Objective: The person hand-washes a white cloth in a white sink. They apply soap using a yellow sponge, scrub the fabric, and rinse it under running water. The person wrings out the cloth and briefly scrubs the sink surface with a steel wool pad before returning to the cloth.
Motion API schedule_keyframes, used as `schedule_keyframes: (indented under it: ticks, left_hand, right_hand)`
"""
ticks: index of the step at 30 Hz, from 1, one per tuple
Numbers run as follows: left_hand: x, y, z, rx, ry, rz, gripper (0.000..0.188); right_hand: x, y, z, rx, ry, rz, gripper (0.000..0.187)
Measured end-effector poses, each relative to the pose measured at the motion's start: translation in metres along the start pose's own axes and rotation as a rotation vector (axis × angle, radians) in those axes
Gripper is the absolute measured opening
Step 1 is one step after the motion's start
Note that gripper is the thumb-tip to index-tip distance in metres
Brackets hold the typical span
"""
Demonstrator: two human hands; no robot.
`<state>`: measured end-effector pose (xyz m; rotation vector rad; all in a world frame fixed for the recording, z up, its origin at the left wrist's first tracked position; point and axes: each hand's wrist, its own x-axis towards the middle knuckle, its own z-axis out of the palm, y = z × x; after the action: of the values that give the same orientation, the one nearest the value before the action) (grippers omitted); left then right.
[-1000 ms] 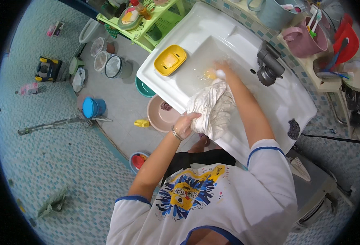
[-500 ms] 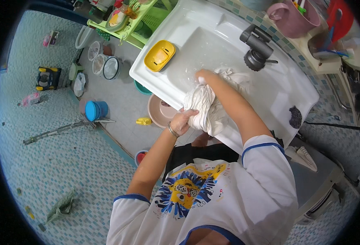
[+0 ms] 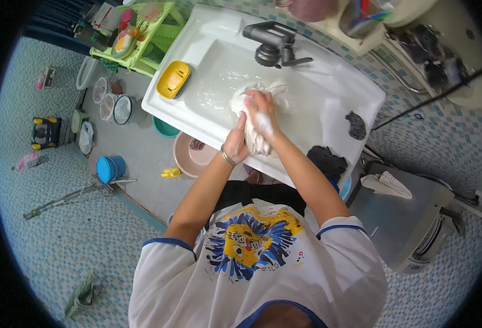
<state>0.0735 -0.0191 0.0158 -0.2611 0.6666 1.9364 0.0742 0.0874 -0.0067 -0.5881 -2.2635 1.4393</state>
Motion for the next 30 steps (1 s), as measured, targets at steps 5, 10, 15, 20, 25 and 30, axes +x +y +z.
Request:
schedule_keyframes:
  ticks: [5, 10, 15, 20, 25, 30]
  left_hand:
    - [0.002, -0.018, 0.032, 0.196, 0.161, 0.064, 0.057]
    - [0.020, -0.035, 0.042, 0.101, -0.033, 0.180, 0.048]
    - [0.020, -0.040, 0.087, 0.122, 0.135, 0.200, 0.047]
    - [0.006, -0.014, 0.132, 0.132, -0.194, 0.146, 0.046]
    - [0.002, -0.018, 0.109, 0.253, -0.147, -0.016, 0.047]
    - [-0.011, -0.024, 0.101, 0.290, -0.113, 0.056, 0.052]
  right_hand:
    - [-0.004, -0.033, -0.039, 0.163, -0.068, 0.253, 0.021]
    - [-0.033, -0.047, -0.055, 0.013, 0.174, -0.015, 0.021]
    - [0.004, -0.025, -0.082, 0.695, 0.058, 0.450, 0.023]
    - [-0.004, 0.011, -0.111, 1.308, -0.044, 0.904, 0.042]
    - [-0.019, -0.049, -0.149, 1.427, -0.146, 0.827, 0.053]
    - [0.003, -0.043, -0.157, 1.357, -0.272, 0.683, 0.050]
